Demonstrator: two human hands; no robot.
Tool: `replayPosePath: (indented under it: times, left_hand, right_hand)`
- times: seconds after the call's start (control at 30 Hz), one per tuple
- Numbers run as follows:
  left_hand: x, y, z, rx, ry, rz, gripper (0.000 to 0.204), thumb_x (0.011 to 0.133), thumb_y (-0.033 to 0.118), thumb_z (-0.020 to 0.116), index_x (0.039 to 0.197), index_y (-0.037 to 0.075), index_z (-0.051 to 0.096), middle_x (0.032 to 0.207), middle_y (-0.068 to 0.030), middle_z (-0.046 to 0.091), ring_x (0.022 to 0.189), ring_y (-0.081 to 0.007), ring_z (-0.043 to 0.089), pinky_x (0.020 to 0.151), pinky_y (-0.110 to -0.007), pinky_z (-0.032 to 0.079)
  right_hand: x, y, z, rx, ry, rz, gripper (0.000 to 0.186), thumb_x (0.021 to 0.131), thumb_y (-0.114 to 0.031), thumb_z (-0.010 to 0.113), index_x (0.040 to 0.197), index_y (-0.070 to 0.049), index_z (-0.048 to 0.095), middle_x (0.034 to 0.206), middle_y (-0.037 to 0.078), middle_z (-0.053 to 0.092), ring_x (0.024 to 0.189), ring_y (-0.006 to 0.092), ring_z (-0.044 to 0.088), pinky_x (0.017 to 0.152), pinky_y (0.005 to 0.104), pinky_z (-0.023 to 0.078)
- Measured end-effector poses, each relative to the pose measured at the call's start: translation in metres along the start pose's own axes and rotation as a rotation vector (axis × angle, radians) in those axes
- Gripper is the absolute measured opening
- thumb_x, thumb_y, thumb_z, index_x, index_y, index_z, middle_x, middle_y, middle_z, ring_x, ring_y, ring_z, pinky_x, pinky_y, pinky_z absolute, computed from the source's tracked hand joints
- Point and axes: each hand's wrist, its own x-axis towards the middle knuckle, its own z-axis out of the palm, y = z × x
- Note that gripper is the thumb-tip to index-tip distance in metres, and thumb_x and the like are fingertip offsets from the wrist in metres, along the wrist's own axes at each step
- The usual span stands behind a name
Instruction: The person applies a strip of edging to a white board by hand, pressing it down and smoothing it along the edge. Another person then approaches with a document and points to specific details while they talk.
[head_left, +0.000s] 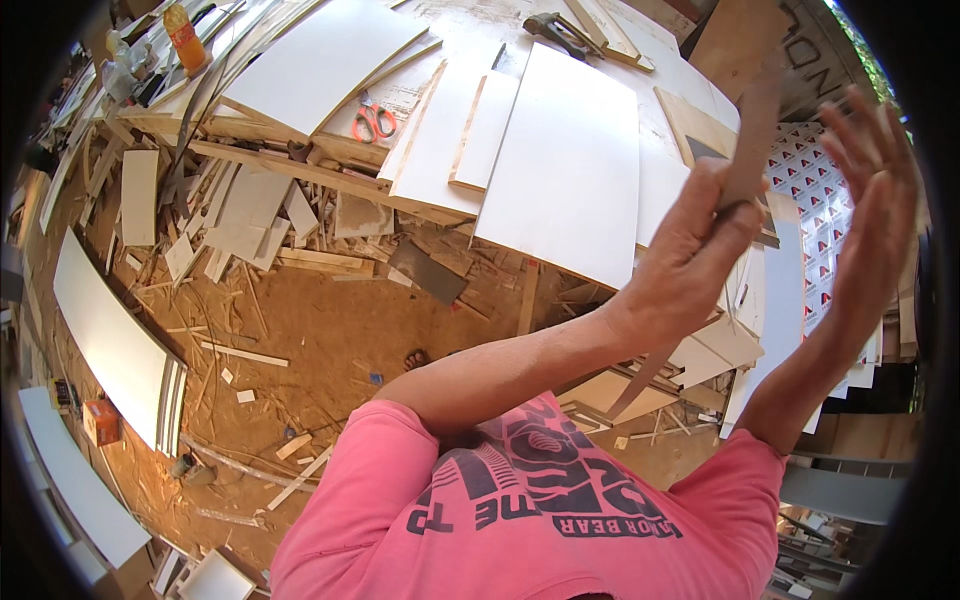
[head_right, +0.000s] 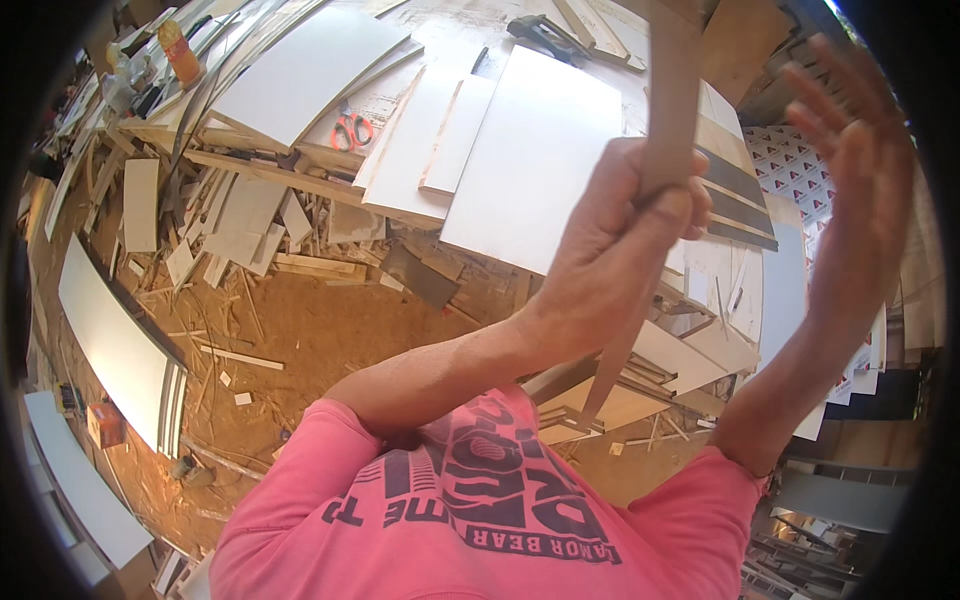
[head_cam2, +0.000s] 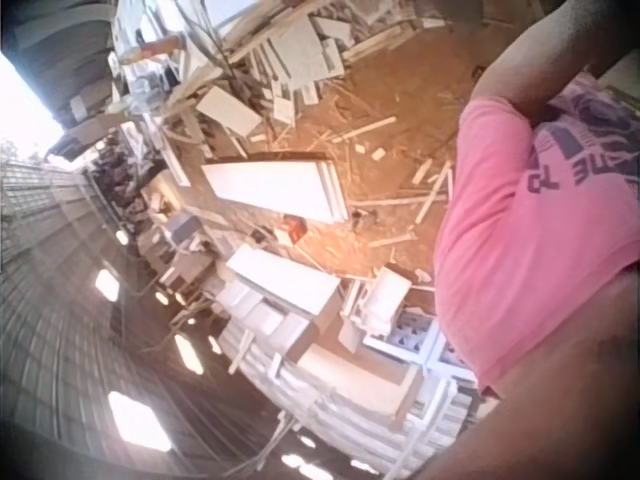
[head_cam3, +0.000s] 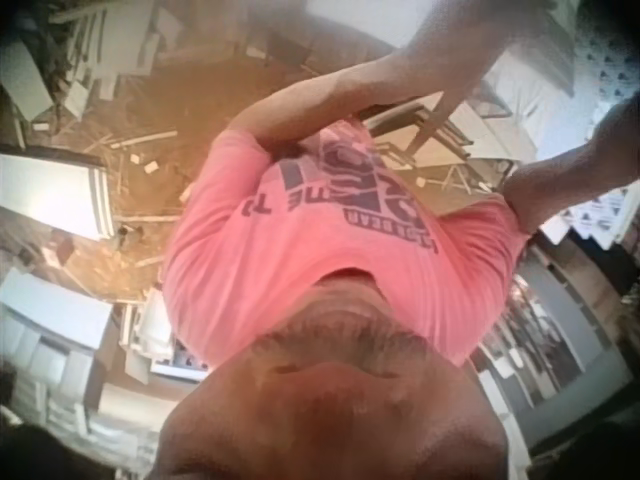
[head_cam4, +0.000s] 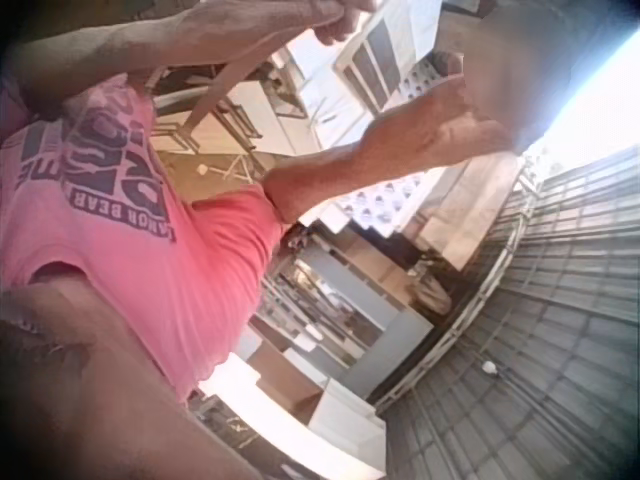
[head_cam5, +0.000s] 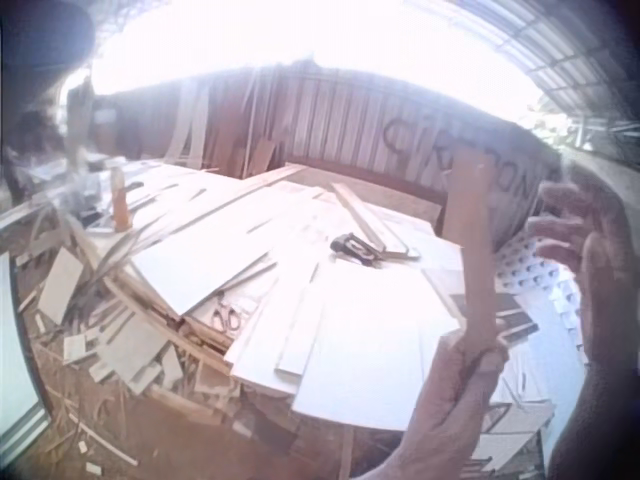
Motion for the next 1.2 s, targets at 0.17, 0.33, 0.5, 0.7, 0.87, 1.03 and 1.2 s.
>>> replayPosePath:
  times: [0.17,0.33,0.5,0.7,0.87,1.03,1.2]
  left_hand:
    - [-0.008,-0.035,-0.026,-0.123,0.308,0.005,0.024,0.102,0.019,0.039,0.122,0.007,0.043,0.103,-0.0059,0.056,0.098,-0.0152,0.055,0.086,-0.032,0.046]
    - [-0.05,-0.073,-0.072,0.052,0.456,-0.137,0.024,0.1,0.02,0.042,0.119,0.005,0.046,0.102,-0.0094,0.059,0.099,-0.0189,0.057,0.088,-0.036,0.047]
    - [-0.116,-0.091,-0.133,0.178,0.892,-0.518,0.022,0.097,0.03,0.052,0.104,0.01,0.047,0.092,-0.0033,0.059,0.085,-0.0158,0.061,0.077,-0.032,0.052]
    - [-0.143,-0.102,-0.153,0.288,1.038,-0.586,0.031,0.094,0.036,0.056,0.102,0.008,0.045,0.084,-0.003,0.057,0.074,-0.0134,0.061,0.066,-0.029,0.053]
    - [-0.141,-0.102,-0.159,0.36,1.08,-0.561,0.03,0.094,0.035,0.057,0.099,0.007,0.046,0.083,-0.0038,0.056,0.071,-0.0137,0.061,0.062,-0.029,0.053]
    - [-0.136,-0.106,-0.167,0.445,1.104,-0.575,0.027,0.094,0.032,0.056,0.094,0.006,0.048,0.079,-0.005,0.058,0.069,-0.0145,0.062,0.06,-0.028,0.053]
    - [-0.136,-0.121,-0.177,0.506,1.102,-0.479,0.03,0.093,0.031,0.06,0.093,0.003,0.049,0.075,-0.0062,0.058,0.064,-0.0154,0.062,0.057,-0.029,0.052]
  right_hand:
    - [-0.162,0.017,0.086,0.997,-0.521,0.69,0.047,0.095,-0.021,0.052,0.135,-0.001,0.038,0.116,0.013,0.055,0.098,0.0198,0.061,0.081,0.0329,0.05]
    - [-0.222,0.037,0.097,0.82,-0.776,1.041,0.028,0.096,-0.019,0.05,0.118,-0.001,0.055,0.08,0.008,0.061,0.082,0.0139,0.063,0.073,0.0287,0.049]
    - [-0.268,0.071,0.105,0.422,-0.911,0.815,0.028,0.093,-0.019,0.053,0.116,-0.004,0.058,0.082,0.013,0.063,0.078,0.0279,0.064,0.071,0.0361,0.049]
    - [-0.289,0.088,0.132,0.389,-0.985,0.615,0.024,0.094,-0.022,0.052,0.113,-0.011,0.06,0.093,0.013,0.063,0.084,0.0325,0.061,0.072,0.0395,0.048]
    - [-0.28,0.093,0.14,0.379,-1.116,0.604,0.025,0.093,-0.017,0.053,0.113,-0.004,0.059,0.095,0.016,0.063,0.088,0.0327,0.061,0.076,0.0375,0.048]
    - [-0.289,0.098,0.153,0.369,-1.037,0.556,0.025,0.093,-0.018,0.05,0.113,-0.005,0.059,0.094,0.015,0.063,0.088,0.0341,0.06,0.075,0.0404,0.047]
    - [-0.308,0.106,0.166,0.379,-0.949,0.56,0.026,0.092,-0.02,0.051,0.111,-0.004,0.059,0.087,0.017,0.062,0.082,0.0352,0.061,0.071,0.042,0.046]
